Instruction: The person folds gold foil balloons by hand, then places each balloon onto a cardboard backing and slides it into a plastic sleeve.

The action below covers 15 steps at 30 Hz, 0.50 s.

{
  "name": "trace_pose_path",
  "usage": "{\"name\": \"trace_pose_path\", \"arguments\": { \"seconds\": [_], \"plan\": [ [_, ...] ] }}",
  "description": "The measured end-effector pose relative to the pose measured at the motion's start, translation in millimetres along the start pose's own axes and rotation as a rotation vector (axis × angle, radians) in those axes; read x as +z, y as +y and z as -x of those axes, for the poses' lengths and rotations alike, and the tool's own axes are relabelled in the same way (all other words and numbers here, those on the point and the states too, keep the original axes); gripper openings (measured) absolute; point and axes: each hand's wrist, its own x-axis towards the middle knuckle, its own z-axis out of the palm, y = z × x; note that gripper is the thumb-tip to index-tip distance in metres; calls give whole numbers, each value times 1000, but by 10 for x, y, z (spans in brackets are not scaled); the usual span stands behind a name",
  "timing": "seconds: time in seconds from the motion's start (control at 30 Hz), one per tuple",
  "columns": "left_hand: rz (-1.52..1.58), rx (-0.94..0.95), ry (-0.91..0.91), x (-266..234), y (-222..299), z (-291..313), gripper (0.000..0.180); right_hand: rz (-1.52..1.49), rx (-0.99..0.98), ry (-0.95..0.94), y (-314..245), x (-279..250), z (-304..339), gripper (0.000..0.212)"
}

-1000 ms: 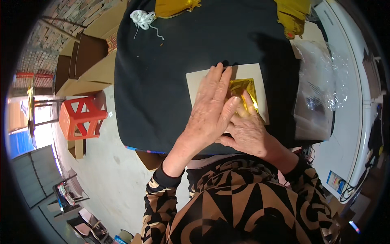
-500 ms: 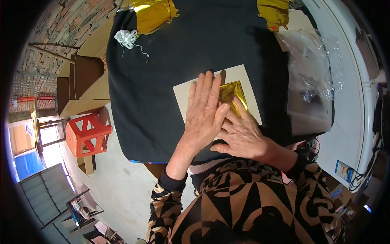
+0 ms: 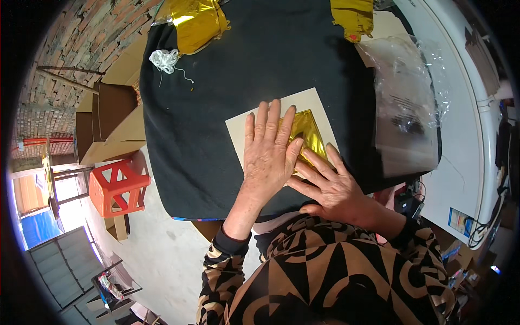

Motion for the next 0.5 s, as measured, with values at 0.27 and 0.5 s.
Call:
{"name": "trace_pose_path", "arguments": {
  "seconds": [0.27, 0.5],
  "plan": [
    [-95, -28, -11, 22, 68, -23, 67, -175, 58, 129, 68, -121, 20, 89],
    [-225, -40, -28, 97, 85, 24, 66, -96, 201, 304, 256, 113, -374, 86]
  ]
}}
